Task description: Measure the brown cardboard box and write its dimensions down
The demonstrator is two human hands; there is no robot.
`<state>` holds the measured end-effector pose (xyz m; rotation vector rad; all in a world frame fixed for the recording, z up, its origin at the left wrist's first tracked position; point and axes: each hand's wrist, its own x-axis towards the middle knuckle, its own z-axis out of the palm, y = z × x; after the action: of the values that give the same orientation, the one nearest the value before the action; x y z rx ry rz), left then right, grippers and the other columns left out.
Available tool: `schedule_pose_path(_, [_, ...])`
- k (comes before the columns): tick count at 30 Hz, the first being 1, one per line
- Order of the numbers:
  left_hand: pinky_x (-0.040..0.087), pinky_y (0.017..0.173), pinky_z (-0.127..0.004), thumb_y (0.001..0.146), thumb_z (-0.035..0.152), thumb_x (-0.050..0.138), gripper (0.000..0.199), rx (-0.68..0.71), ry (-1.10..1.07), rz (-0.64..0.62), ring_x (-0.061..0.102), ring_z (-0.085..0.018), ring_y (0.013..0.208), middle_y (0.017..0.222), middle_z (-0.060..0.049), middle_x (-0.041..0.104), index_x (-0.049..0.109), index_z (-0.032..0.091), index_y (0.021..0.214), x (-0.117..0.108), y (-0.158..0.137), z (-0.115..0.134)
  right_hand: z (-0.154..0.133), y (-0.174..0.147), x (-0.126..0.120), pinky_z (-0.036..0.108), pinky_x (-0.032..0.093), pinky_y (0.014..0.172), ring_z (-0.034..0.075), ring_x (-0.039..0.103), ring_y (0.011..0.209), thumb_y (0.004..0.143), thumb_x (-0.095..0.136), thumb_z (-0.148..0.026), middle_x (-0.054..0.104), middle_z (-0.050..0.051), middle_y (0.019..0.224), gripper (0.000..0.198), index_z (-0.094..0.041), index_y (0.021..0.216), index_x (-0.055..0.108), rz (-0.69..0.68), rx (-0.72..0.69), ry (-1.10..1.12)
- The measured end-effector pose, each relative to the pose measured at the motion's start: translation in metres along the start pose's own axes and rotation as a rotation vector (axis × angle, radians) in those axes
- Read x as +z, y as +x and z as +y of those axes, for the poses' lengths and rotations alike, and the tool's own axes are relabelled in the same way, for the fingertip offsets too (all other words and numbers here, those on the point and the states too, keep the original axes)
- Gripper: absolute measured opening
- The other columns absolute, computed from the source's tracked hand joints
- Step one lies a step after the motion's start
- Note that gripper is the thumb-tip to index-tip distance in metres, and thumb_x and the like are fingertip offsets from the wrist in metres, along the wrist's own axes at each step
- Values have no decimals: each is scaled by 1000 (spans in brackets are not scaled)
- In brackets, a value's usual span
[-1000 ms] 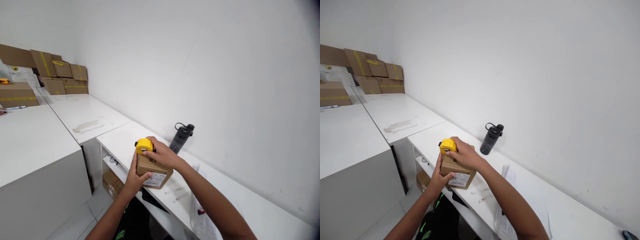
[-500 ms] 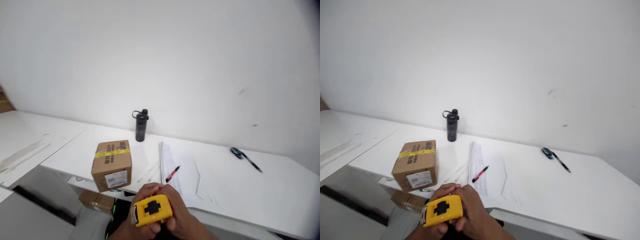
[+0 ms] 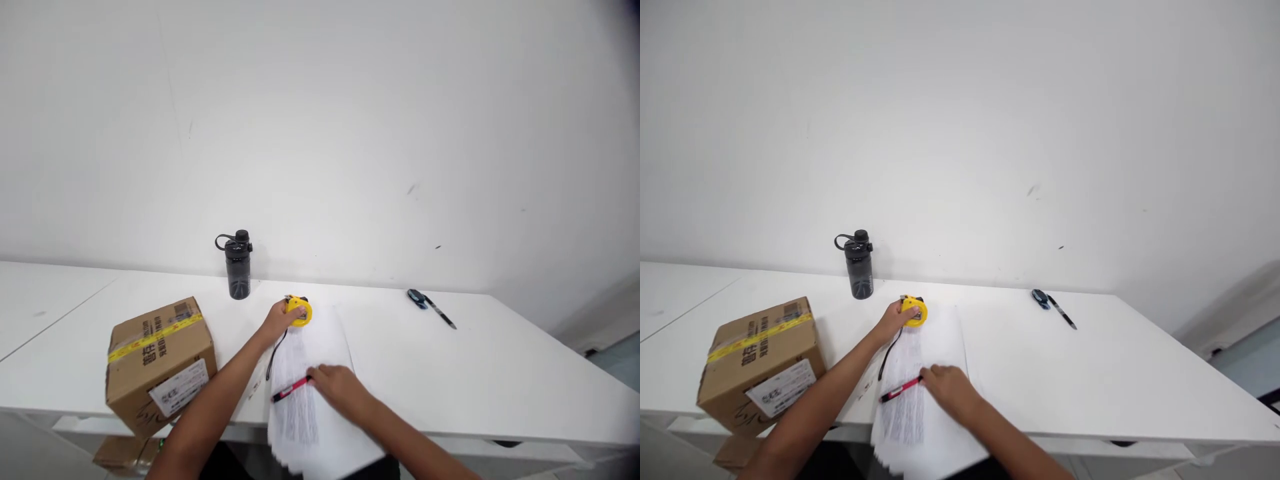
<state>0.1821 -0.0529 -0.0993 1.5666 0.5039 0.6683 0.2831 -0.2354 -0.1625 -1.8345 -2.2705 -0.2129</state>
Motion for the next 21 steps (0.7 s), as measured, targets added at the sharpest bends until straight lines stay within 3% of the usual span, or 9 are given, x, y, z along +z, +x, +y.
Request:
schedule_pose_path(2, [51,73,-30,73,56,68,52,-31,48,-58,67,-20,80,91,-8,71,63,12,100,-1,1,-11,-8,-19,-3,29,47,59,18,64,60,100,37,-30,70,5,76,27,-18,104,61,31,-53,27])
schedule_pose_path(4, [50,67,-30,69,54,72,49,-69,101,-115,66,-20,74,84,-6,70,65,14,95,-2,-7,-20,-3,-31,-15,31,48,63,18,64,62,99,34,-35,70,6,80,31,-19,108,59,192,-73,174])
schedule_pose_path(6, [48,67,-30,62,52,78,45,-64,216,-163,64,-21,73,78,-3,68,67,16,86,0,-17,-25,16,-25,-33,33,48,67,20,63,65,93,40,-51,70,7,80,39,-20,101,62,422,48,426])
schedule_pose_path(7, [48,70,-31,62,52,78,42,-26,315,-183,63,-21,75,77,-2,67,66,17,82,1,-21,-26,29,-15,-42,32,47,63,20,61,62,85,50,-59,68,5,74,40,-22,89,64,470,167,556])
schedule_pose_path(10, [46,80,-33,70,54,71,37,153,657,-253,62,-21,80,79,-1,65,63,19,79,5,-30,-22,69,40,-54,30,43,60,18,57,61,94,37,-52,61,2,64,43,-22,74,60,470,331,659])
schedule_pose_path(14, [46,74,-31,76,53,65,35,196,787,-322,62,-19,77,84,-2,66,63,20,87,7,-32,-17,93,111,-31,27,41,52,15,51,51,94,35,-54,60,-2,58,43,-21,88,62,358,415,807])
schedule_pose_path(17, [46,72,-30,76,53,65,35,188,797,-338,63,-19,75,83,-2,68,63,20,88,8,-31,-19,91,127,-4,28,40,53,15,50,51,89,43,-58,58,-2,55,44,-21,70,58,301,458,868])
schedule_pose_path(21, [46,74,-31,76,56,64,38,187,769,-363,64,-20,75,81,-2,69,63,20,85,9,-29,-20,89,118,15,29,36,54,16,46,54,86,49,-58,49,-2,51,47,-22,56,48,263,538,894])
